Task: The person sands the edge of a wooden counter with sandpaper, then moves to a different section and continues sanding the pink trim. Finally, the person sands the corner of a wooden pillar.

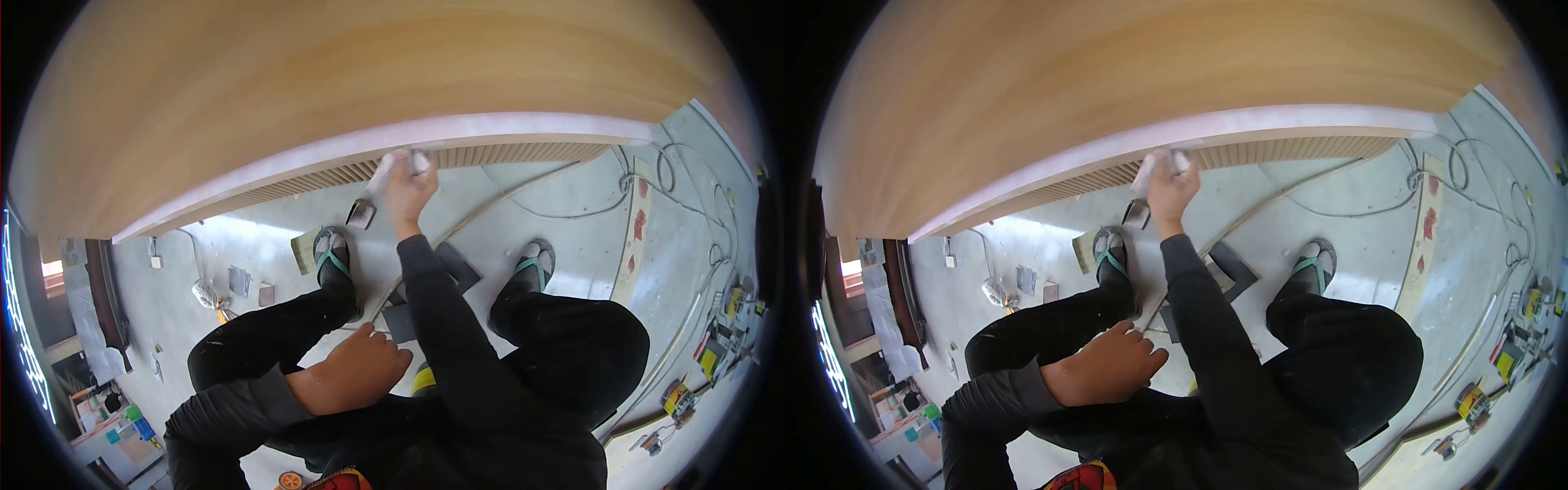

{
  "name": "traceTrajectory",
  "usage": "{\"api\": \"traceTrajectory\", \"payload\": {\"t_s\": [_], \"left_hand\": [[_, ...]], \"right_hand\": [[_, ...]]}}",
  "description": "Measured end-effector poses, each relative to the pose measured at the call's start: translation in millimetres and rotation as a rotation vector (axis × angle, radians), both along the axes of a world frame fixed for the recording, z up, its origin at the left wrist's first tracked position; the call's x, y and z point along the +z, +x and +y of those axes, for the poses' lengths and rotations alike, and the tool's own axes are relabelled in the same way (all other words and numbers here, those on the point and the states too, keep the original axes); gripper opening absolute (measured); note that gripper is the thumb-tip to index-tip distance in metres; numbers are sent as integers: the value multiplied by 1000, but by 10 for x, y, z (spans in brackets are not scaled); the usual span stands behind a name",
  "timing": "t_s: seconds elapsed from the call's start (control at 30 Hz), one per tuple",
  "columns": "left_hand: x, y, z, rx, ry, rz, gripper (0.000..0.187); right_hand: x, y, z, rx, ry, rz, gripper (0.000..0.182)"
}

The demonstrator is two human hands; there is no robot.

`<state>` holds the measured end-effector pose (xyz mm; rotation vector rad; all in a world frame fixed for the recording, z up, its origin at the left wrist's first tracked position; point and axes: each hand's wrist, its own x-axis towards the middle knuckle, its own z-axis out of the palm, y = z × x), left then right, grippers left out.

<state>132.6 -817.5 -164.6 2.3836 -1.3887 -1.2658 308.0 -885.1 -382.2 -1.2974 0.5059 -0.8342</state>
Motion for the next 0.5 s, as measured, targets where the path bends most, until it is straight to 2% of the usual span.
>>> {"api": "traceTrajectory", "payload": {"t_s": [0.03, 0.1, 0.13, 0.17, 0.23, 0.27, 0.3, 0.4, 0.43, 0.5], "left_hand": [[8, 21, -10, -7, -1, -5, 22], [17, 8, 5, -63, 119, -58, 18], [7, -50, 25, -55, 122, -35, 18], [-18, -68, 40, -42, 70, -54, 18], [-37, -31, 41, -44, 9, -97, 18], [-37, -35, 44, -37, 9, -59, 17], [-44, -28, 50, -31, 13, -18, 16], [13, -27, 8, -67, 74, -114, 17], [3, -63, 22, -58, 78, -109, 17], [-36, -24, 24, 8, -10, -26, 20]], "right_hand": [[10, 36, -64, -7, -1, -5, 38], [-40, 6, -238, -19, 378, 175, 34], [87, -42, -393, 24, 534, 78, 32], [30, -65, -336, 27, 533, 89, 32], [-59, 34, -152, -92, -22, 96, 31], [-90, 86, -60, -61, 181, -130, 30], [-51, 115, -151, -65, 179, -135, 30], [111, -40, -435, 24, 458, 115, 28], [68, -77, -359, 33, 460, 121, 28], [-44, -12, -171, -21, -66, 64, 28]]}}
